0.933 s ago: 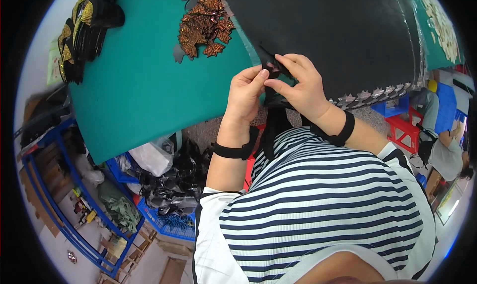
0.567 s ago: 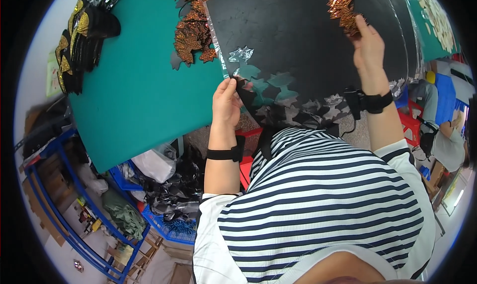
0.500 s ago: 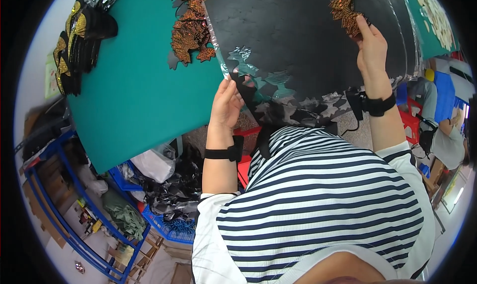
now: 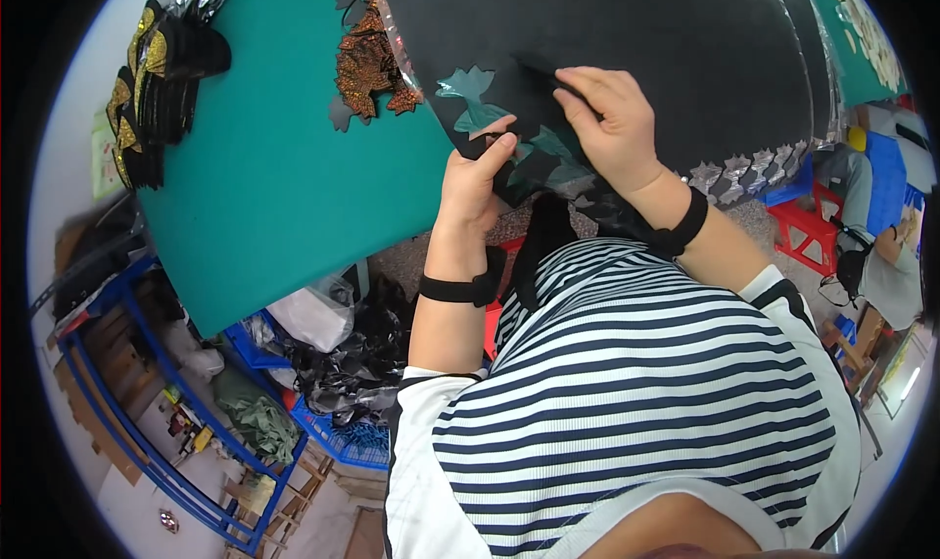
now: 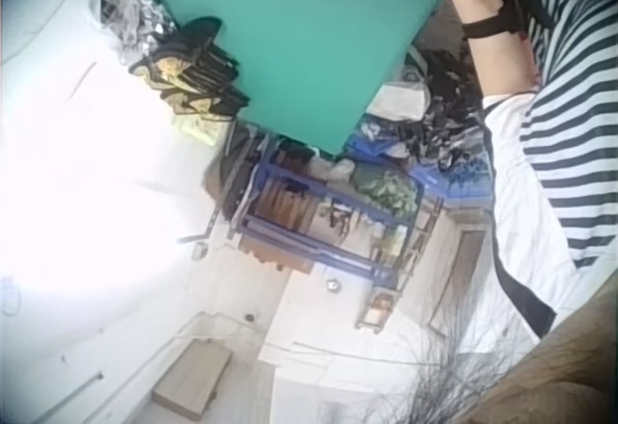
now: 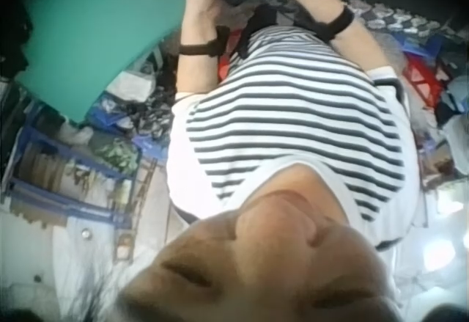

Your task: The recorder is sorting and organizing decorative bow-shaped embroidery patches on a workbench, checking them and stacking them together.

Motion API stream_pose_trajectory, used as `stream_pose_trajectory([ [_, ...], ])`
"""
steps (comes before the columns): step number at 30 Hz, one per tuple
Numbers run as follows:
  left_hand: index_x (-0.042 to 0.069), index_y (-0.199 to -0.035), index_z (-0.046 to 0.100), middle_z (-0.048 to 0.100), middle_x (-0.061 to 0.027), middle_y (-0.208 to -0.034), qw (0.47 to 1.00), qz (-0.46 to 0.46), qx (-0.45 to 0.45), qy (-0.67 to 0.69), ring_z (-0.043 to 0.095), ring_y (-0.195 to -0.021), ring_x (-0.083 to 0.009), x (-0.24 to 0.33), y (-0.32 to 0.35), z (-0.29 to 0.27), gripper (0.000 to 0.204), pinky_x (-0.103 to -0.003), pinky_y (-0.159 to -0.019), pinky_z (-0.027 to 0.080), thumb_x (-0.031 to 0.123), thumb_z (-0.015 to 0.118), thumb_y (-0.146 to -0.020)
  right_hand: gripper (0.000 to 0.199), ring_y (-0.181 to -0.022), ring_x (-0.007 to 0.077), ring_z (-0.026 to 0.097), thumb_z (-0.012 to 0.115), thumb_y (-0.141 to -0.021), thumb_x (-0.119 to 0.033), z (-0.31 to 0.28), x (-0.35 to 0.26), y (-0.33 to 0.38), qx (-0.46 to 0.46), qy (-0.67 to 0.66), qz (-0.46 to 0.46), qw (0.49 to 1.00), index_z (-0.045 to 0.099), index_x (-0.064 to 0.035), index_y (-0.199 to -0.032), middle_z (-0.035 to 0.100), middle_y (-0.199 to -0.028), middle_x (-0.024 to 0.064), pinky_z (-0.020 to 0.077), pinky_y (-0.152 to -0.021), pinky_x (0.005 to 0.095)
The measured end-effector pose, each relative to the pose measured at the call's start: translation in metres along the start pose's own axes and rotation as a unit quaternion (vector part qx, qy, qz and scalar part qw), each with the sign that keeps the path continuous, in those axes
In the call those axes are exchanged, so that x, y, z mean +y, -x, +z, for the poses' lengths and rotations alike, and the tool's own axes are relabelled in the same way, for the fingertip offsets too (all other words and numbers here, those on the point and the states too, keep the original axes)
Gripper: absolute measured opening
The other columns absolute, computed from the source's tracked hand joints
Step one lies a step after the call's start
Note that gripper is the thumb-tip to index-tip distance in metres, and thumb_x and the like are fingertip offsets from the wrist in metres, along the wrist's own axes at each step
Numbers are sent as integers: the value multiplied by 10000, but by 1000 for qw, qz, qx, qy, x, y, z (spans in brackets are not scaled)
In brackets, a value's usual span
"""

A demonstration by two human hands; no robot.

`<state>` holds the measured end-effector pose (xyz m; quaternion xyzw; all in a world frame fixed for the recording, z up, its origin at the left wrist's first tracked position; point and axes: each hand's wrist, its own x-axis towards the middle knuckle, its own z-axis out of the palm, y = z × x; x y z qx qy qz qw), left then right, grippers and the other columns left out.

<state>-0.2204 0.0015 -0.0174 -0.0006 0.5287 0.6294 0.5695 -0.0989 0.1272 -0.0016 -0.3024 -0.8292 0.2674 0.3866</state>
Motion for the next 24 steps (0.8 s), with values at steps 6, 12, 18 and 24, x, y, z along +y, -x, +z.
stream_pose_trajectory([
  [6,-3,-1032,600,587,-33,-906,996,81,-44,0,529,-819,-109,-3,-8,7,263,-248,-741,421,100,641,-793,274,-806,224,577,715,-667,-146,6,-19,8,-48,-20,23,998,661,-59,-921,637,-906,60,478,-696,302],
  [12,2,-998,599,594,-44,-854,993,81,-55,-61,557,-820,-140,-1,-20,11,216,-278,-754,445,69,621,-793,243,-716,106,564,703,-739,-170,3,5,3,-124,-283,289,906,658,6,-901,642,-793,53,442,-645,241],
  [18,1,-1108,503,598,-136,-1003,995,2,10,104,595,-912,-235,-19,-19,-29,317,-352,-801,473,68,576,-807,107,-704,138,609,641,-807,-109,-66,74,-49,193,-355,407,819,577,-30,-773,629,-794,73,495,-647,255],
  [24,16,-1248,392,563,-149,-1106,987,0,-103,124,532,-1055,-278,-23,-6,-29,629,-387,-873,433,325,658,-770,164,-681,37,511,653,-810,-132,-60,59,-13,124,-303,355,875,648,26,-855,621,-776,-2,398,-624,177],
])
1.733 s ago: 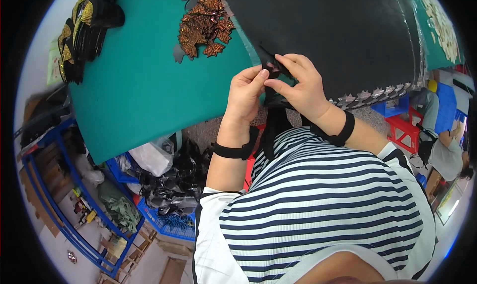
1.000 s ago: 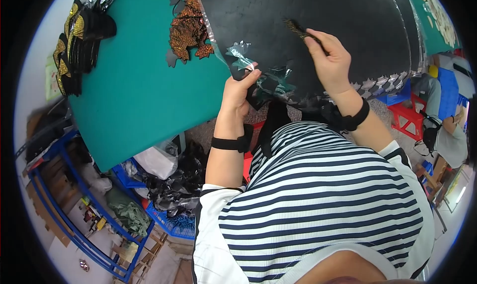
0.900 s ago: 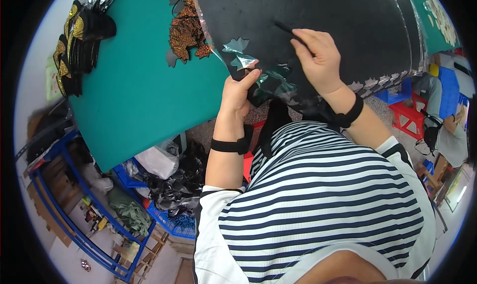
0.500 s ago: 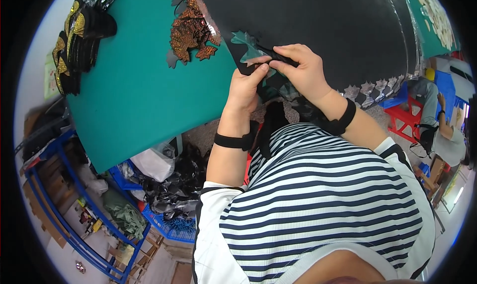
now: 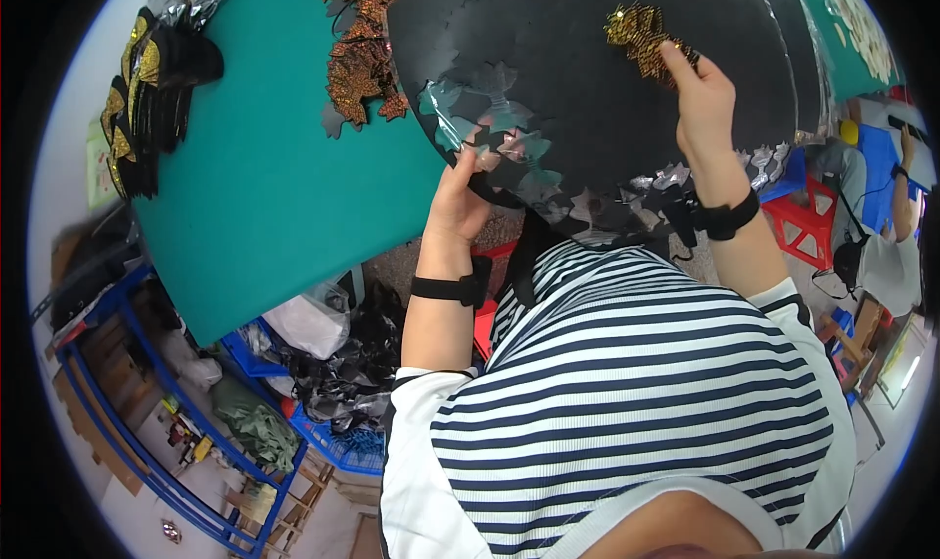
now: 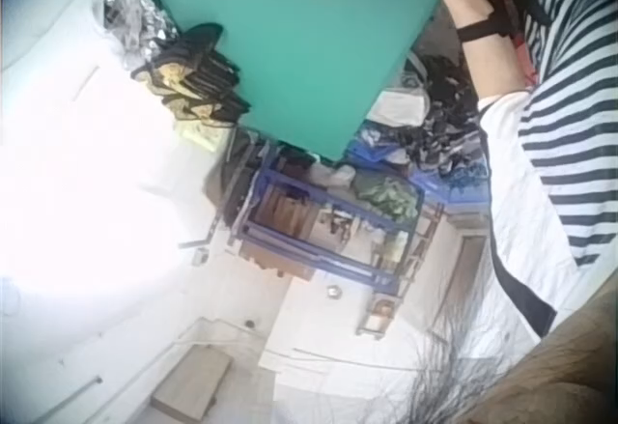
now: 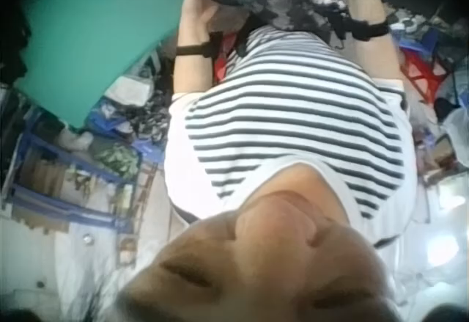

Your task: The recorder is sorting and organizing decorative bow-shaped embroidery patches on a workbench, checking them and stacking them together.

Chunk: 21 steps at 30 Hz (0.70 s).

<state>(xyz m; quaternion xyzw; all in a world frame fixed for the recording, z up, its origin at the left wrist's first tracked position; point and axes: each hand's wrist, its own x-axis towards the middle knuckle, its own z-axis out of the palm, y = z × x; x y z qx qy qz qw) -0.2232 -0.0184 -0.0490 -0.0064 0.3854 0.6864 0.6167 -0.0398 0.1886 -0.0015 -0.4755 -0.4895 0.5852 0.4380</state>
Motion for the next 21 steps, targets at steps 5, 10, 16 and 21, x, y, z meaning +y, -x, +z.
stream_pose_trajectory([
  [5,73,-1320,299,371,-241,-1301,973,45,-167,151,351,-1200,-449,-3,20,-29,1020,-511,-943,373,636,702,-571,171,-681,29,501,645,-819,-130,-12,0,27,-22,16,25,999,649,28,-885,616,-775,-9,391,-623,174],
  [10,35,-1294,385,456,-138,-1272,986,1,8,167,412,-1182,-303,-9,38,-55,553,-470,-989,317,448,292,-937,188,-727,39,533,643,-818,-115,-26,1,39,-21,38,29,999,647,27,-942,630,-815,7,411,-666,172],
  [16,6,-1158,514,594,-75,-982,996,40,79,14,554,-914,-182,38,12,-65,448,-311,-790,439,372,438,-911,221,-769,54,564,645,-816,-121,-2,-6,44,-76,83,-33,993,639,24,-982,648,-858,30,445,-702,180],
  [21,25,-1077,565,599,-14,-852,988,10,121,-98,571,-719,-103,80,-28,-44,274,-231,-624,459,180,587,-851,214,-744,51,566,661,-799,-129,48,-15,32,-104,115,-85,984,650,4,-967,649,-841,29,450,-668,184],
])
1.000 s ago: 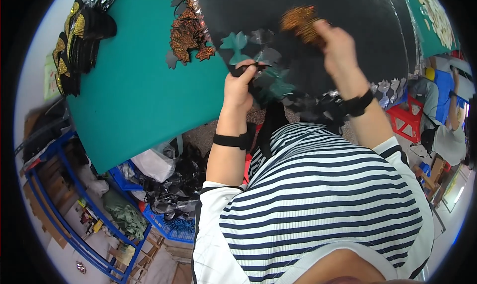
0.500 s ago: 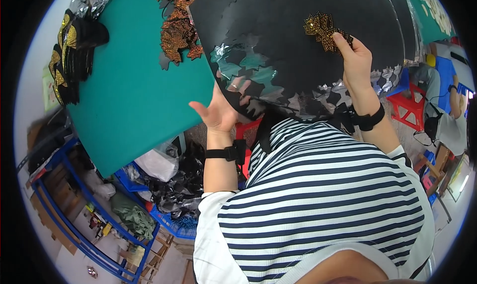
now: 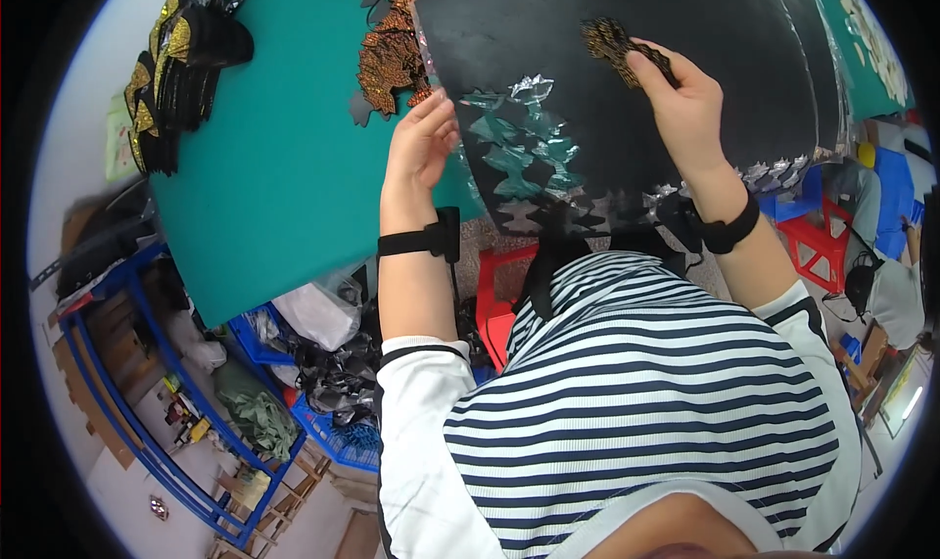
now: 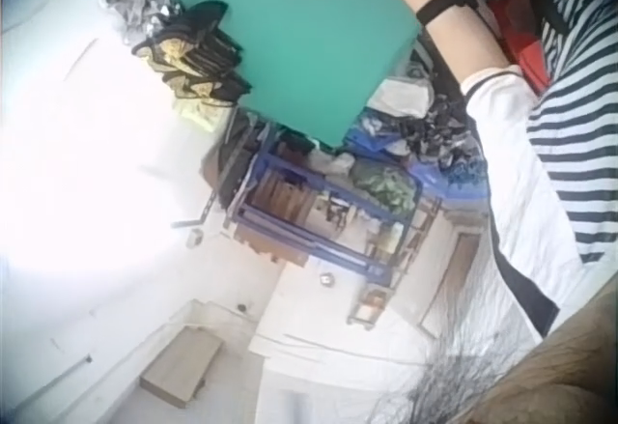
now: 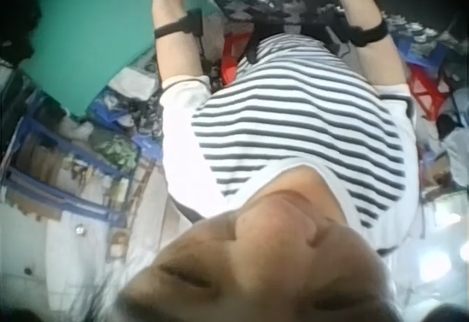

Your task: The recorder is sorting and organizing decorative bow-shaped embroidery patches on a workbench, checking them and stacking them together.

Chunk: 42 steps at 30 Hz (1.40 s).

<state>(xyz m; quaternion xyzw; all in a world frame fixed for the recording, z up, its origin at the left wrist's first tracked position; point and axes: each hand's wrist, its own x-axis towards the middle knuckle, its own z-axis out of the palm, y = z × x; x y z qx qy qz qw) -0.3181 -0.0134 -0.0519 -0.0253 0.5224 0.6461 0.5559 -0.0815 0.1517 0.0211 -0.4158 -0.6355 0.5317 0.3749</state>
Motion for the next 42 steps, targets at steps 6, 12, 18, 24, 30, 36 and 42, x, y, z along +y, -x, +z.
stream_pose_trajectory([
  [6,-16,-1108,537,627,-58,-914,988,112,-107,-8,594,-740,-128,9,30,49,262,-240,-675,485,24,498,-852,198,-704,175,599,664,-758,-158,50,-8,-18,1,98,-145,984,665,-42,-918,636,-776,91,461,-641,255],
  [12,-21,-1081,551,609,-74,-955,981,167,-96,12,573,-851,-123,2,40,72,249,-228,-768,458,2,469,-847,235,-760,226,577,667,-740,-205,86,-19,-7,-38,102,-162,981,660,-63,-927,646,-838,67,464,-676,299],
  [18,-10,-1078,576,623,-24,-945,980,167,-106,-1,534,-739,-24,3,40,84,240,-154,-606,399,6,485,-857,384,-831,210,587,725,-668,-204,95,-9,6,-80,59,-150,984,631,-41,-1003,604,-1013,98,476,-728,284],
  [24,-19,-1009,596,623,-68,-954,982,145,-118,0,568,-824,-104,-5,22,80,209,-224,-738,441,-7,468,-844,210,-752,93,559,682,-769,-127,77,4,-16,-270,-233,172,918,640,17,-916,628,-844,40,456,-673,232],
  [30,-32,-911,586,614,-97,-935,982,146,-72,96,559,-857,-175,-13,16,61,229,-325,-817,441,-28,392,-790,170,-704,114,577,662,-794,-153,47,17,-63,-38,-284,285,915,602,-19,-880,631,-834,32,459,-615,225],
  [36,-14,-988,549,586,-55,-883,973,91,-104,186,547,-778,-151,-6,34,50,186,-328,-743,466,71,457,-851,191,-662,41,509,670,-793,-169,39,5,-61,-9,-187,100,977,646,9,-859,624,-768,1,416,-584,199],
  [42,22,-1036,571,597,-21,-868,980,118,58,-150,538,-703,-87,5,46,39,183,-234,-647,455,64,552,-859,208,-781,157,586,676,-762,-150,60,-7,-15,-40,7,-20,999,656,-31,-932,626,-886,70,454,-699,252],
])
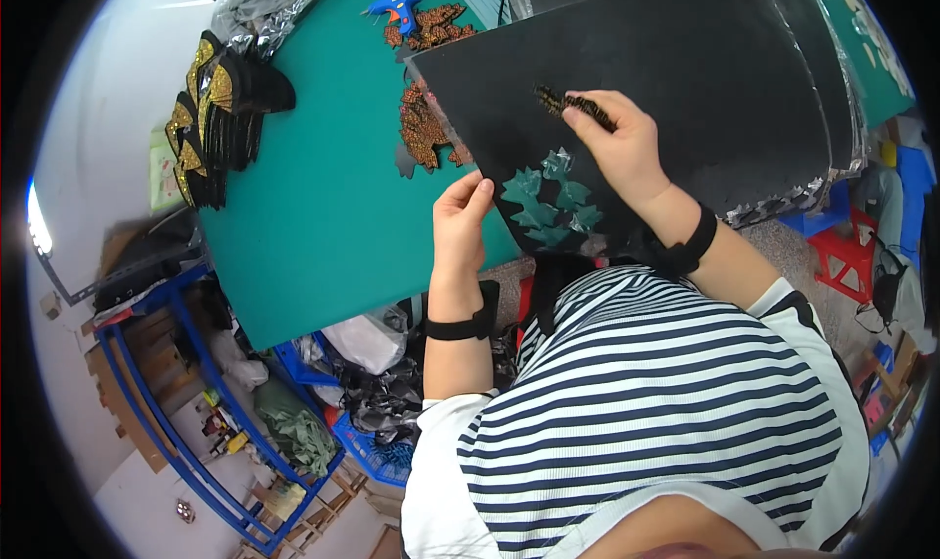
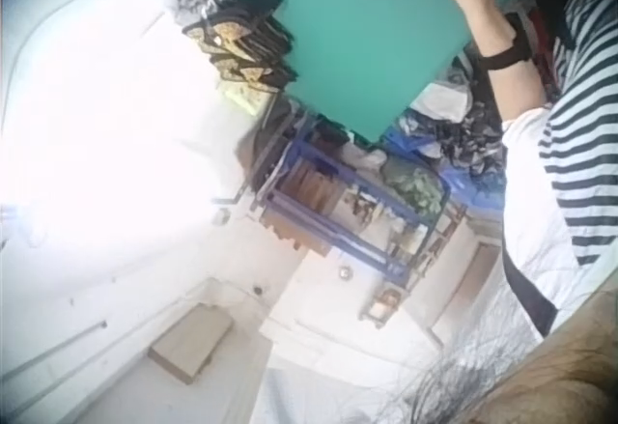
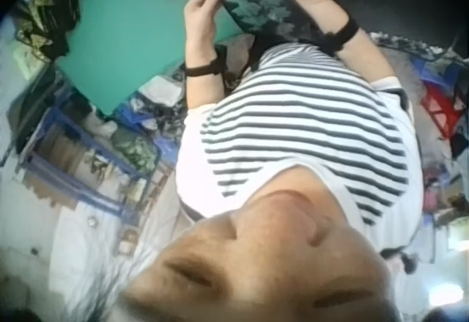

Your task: The recorder is sorting and organizing decorative bow-shaped embroidery patches on a workbench, checking them and stacking them together.

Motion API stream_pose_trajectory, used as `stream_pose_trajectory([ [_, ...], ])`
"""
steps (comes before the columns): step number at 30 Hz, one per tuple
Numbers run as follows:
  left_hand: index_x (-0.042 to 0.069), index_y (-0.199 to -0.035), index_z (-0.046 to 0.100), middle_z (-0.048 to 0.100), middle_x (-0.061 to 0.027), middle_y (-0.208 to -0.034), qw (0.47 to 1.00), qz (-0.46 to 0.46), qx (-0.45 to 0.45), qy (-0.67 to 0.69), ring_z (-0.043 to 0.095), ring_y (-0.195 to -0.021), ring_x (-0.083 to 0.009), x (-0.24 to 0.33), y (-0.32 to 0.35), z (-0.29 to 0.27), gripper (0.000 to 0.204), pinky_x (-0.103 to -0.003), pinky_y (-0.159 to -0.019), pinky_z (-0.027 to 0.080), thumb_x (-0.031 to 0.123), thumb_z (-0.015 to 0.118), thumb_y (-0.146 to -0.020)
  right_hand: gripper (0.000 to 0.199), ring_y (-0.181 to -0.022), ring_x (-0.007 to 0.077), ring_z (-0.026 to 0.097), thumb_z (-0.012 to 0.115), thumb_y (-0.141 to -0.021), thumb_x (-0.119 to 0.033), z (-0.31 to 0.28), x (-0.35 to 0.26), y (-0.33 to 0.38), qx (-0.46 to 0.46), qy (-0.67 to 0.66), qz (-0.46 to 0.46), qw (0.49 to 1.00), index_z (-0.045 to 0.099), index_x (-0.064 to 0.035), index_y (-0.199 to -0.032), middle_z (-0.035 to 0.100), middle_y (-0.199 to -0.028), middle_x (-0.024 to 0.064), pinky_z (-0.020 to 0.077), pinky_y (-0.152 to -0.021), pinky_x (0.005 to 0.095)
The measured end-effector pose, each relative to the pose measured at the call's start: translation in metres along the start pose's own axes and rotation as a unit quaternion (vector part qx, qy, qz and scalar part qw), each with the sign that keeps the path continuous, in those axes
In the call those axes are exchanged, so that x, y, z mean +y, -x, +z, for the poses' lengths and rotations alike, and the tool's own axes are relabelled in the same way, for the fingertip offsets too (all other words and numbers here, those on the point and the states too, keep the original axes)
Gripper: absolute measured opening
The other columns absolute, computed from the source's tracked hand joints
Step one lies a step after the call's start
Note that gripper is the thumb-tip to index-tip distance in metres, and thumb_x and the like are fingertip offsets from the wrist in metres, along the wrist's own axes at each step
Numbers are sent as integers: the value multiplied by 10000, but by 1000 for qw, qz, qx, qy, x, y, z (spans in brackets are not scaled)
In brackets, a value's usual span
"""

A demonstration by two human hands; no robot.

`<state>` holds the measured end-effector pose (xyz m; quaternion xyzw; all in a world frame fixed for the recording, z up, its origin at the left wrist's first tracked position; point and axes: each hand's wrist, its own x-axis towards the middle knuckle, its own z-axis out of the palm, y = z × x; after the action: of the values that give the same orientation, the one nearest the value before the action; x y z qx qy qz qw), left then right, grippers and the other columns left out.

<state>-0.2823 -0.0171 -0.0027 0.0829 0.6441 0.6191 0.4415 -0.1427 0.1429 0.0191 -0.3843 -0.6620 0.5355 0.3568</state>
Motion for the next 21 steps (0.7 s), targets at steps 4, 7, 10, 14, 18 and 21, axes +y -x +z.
stream_pose_trajectory([
  [4,29,-934,582,581,1,-787,989,-29,-127,73,526,-674,-69,16,-9,-7,90,-210,-624,432,51,562,-849,206,-787,198,560,672,-736,-129,28,-1,11,41,115,-107,987,654,-65,-931,628,-887,43,458,-705,291],
  [7,17,-942,586,555,30,-740,980,-56,-158,106,455,-602,-34,12,-17,-6,108,-174,-554,368,64,566,-846,246,-821,205,569,688,-720,-143,46,-2,24,12,102,-67,992,650,-62,-949,629,-910,63,459,-730,287],
  [10,46,-903,557,575,16,-798,965,-75,-206,141,513,-680,-57,11,-24,-7,46,-197,-618,410,53,546,-859,288,-873,215,577,703,-704,-150,56,-8,35,-11,105,-51,993,643,-44,-965,629,-927,83,463,-753,286],
  [14,59,-886,544,573,11,-803,966,-57,-230,108,503,-684,-51,6,-32,-4,32,-189,-621,401,59,515,-874,282,-806,173,610,711,-710,-173,63,2,38,-54,30,45,997,650,-5,-928,628,-945,97,477,-705,257],
  [18,66,-896,542,576,7,-810,962,-34,-255,86,499,-687,-51,-13,-46,-10,46,-189,-618,398,55,502,-878,144,-668,103,581,648,-788,-134,52,7,27,-96,-151,277,944,658,3,-830,637,-779,62,453,-603,224],
  [21,69,-906,537,580,7,-819,943,-41,-310,115,522,-705,-69,-22,-53,-17,45,-201,-624,415,60,503,-877,171,-666,92,560,611,-822,-130,48,6,20,-11,-144,223,964,630,39,-841,627,-741,50,440,-628,228],
])
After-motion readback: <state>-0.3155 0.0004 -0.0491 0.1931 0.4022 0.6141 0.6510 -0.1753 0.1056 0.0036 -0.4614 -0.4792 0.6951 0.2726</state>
